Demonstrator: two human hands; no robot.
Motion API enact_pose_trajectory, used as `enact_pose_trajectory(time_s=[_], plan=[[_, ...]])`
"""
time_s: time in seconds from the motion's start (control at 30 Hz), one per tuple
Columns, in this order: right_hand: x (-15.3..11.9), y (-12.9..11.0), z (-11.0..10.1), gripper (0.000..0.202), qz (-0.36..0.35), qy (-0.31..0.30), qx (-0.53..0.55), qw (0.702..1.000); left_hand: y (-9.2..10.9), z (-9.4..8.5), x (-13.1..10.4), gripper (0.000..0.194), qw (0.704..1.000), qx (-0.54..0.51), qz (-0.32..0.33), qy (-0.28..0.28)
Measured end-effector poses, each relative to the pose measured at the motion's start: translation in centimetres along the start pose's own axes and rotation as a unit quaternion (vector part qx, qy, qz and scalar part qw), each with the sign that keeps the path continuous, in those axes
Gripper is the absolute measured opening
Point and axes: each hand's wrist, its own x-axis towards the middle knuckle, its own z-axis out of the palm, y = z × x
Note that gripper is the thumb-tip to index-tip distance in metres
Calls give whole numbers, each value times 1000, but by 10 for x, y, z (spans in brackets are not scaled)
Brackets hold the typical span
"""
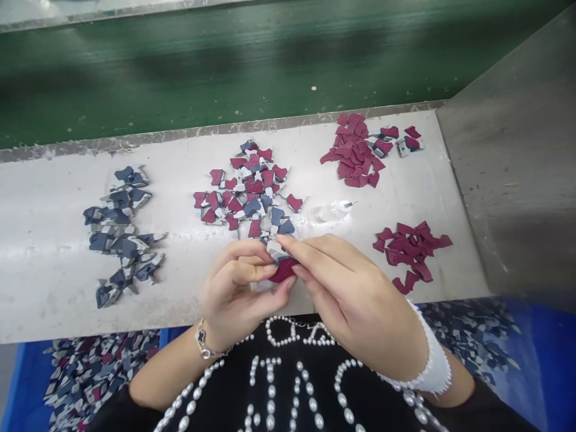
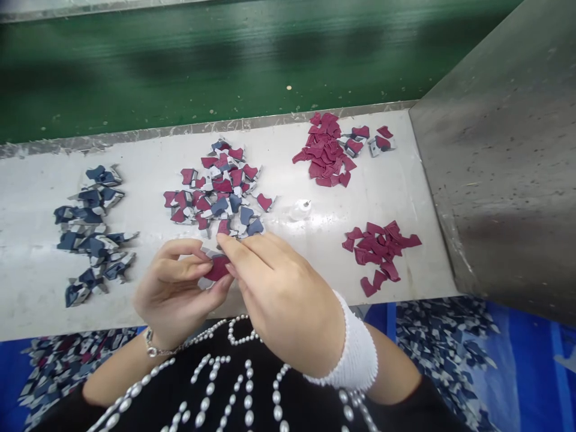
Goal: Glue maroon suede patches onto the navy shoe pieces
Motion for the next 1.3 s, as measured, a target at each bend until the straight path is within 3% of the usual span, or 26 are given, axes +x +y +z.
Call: enact_pose_trajectory(time_s=[0.1,0.17,0.23,0.33,0.5,0.67,0.8,1.03,1.1,1.3], plan=[[2,0,-4,38,-7,-5,-12,1000,5,2,2,29,994,-62,-95,-10],[2,0,-6,39,-16,-15,-33,999,8,2,7,30,971,-118,-195,-66],[1,1,-6,41,-26,-25,-49,998,11,-1,11,30,950,-139,-243,-137],[-1,0,-7,40,-34,-37,-48,998,12,-6,13,22,950,-117,-218,-189],[-4,-1,-12,36,-18,-59,14,998,9,-12,5,25,954,-113,-216,-176],[-4,1,-14,37,6,-67,37,997,10,-15,9,18,916,-170,-280,-233],[-6,1,-11,39,24,-69,43,996,11,-16,14,15,893,-235,-287,-253],[-8,-3,-11,36,-18,-60,65,996,8,-14,-3,6,938,-179,-205,-215],[-9,-3,-12,36,-16,-61,71,995,8,-13,-5,5,938,-187,-204,-209],[-6,0,-8,34,82,-67,113,988,3,-10,0,8,871,-298,-296,-254]])
